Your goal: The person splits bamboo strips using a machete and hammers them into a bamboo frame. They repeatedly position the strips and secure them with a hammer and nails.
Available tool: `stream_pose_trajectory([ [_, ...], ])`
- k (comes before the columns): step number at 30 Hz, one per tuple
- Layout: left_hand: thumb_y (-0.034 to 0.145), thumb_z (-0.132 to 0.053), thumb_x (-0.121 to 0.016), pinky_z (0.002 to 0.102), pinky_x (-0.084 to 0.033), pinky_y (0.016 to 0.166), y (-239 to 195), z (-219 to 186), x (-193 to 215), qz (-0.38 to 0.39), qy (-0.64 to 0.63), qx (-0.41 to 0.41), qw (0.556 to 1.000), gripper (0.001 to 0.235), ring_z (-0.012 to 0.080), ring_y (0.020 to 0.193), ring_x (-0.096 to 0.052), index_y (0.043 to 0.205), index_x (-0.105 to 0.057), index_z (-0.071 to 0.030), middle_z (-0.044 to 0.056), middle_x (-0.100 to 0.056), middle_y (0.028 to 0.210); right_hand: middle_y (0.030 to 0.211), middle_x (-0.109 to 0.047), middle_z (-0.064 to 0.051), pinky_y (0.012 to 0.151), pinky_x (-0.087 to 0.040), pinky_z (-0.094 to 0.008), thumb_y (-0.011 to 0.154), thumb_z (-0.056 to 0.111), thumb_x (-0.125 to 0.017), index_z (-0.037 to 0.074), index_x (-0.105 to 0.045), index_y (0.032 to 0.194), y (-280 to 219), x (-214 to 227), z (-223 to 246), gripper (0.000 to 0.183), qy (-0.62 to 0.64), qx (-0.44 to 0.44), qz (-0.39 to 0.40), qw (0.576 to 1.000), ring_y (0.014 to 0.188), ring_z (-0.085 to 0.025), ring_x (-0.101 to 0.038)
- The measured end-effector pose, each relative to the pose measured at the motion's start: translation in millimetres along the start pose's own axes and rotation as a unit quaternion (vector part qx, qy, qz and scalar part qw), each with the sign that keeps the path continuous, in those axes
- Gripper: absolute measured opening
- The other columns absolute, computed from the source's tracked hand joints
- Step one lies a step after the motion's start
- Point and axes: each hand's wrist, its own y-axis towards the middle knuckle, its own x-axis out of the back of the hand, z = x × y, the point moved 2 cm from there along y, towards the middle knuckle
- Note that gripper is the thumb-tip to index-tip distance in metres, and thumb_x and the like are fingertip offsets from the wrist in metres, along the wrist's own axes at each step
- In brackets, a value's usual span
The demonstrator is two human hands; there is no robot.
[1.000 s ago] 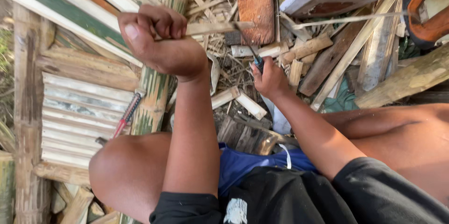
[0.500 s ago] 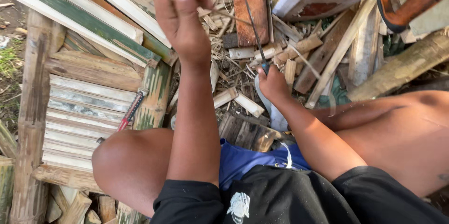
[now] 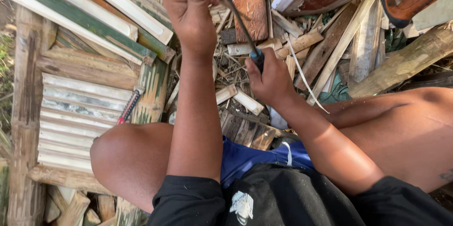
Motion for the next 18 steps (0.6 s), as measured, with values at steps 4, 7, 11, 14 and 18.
stream_pose_trajectory([
  [4, 0.116, -0.032, -0.054, 0.029, -0.041, 0.063, 0.3, -4.7, -0.4, -0.027, 0.006, 0.009, 1.000, 0.029, 0.0140, 0.066, -0.046, 0.105, -0.049, -0.006, 0.006, -0.049, 0.076, 0.073, -0.065, -0.024, 0.059, -0.050, -0.052, 0.104, 0.033, -0.062, -0.003, -0.051, 0.101, 23.6, -14.1, -33.3, 0.038, -0.054, -0.056, 0.014, 0.997, 0.069, -0.046, -0.067],
  [7, 0.116, -0.031, -0.053, 0.028, -0.039, 0.062, 6.4, -0.3, 2.0, -0.015, 0.010, -0.010, 1.000, 0.028, 0.0144, 0.065, -0.045, 0.104, -0.050, -0.006, 0.005, -0.047, 0.075, 0.073, -0.065, -0.026, 0.063, -0.051, -0.054, 0.103, 0.031, -0.063, -0.004, -0.051, 0.103, 15.4, -18.8, -45.5, 0.037, -0.047, -0.014, 0.000, 0.999, 0.071, -0.049, -0.067],
  [11, 0.115, -0.026, -0.054, 0.031, -0.039, 0.063, 4.7, 8.6, 5.4, -0.020, -0.003, -0.031, 0.999, 0.026, 0.0165, 0.065, -0.045, 0.099, -0.051, -0.007, 0.008, -0.048, 0.077, 0.077, -0.066, -0.026, 0.063, -0.050, -0.056, 0.102, 0.031, -0.064, -0.004, -0.051, 0.104, 19.6, -35.8, -74.2, 0.037, -0.068, -0.053, 0.015, 0.996, 0.075, -0.051, -0.066],
  [14, 0.116, -0.027, -0.055, 0.031, -0.040, 0.065, 12.9, 8.4, 9.3, -0.037, -0.053, -0.023, 0.998, 0.024, 0.0156, 0.066, -0.043, 0.104, -0.049, -0.007, 0.007, -0.045, 0.076, 0.078, -0.066, -0.026, 0.066, -0.051, -0.055, 0.103, 0.032, -0.063, -0.003, -0.051, 0.102, 28.6, -38.6, -86.4, 0.037, -0.069, -0.059, 0.016, 0.996, 0.078, -0.050, -0.068],
  [18, 0.115, -0.028, -0.054, 0.030, -0.038, 0.063, 8.2, 15.4, 13.8, -0.021, -0.037, -0.031, 0.999, 0.028, 0.0167, 0.065, -0.043, 0.098, -0.049, -0.006, 0.006, -0.045, 0.076, 0.079, -0.067, -0.027, 0.069, -0.052, -0.056, 0.103, 0.031, -0.062, -0.005, -0.054, 0.109, 12.9, -52.1, -111.9, 0.037, -0.020, 0.032, -0.026, 0.999, 0.078, -0.050, -0.067],
])
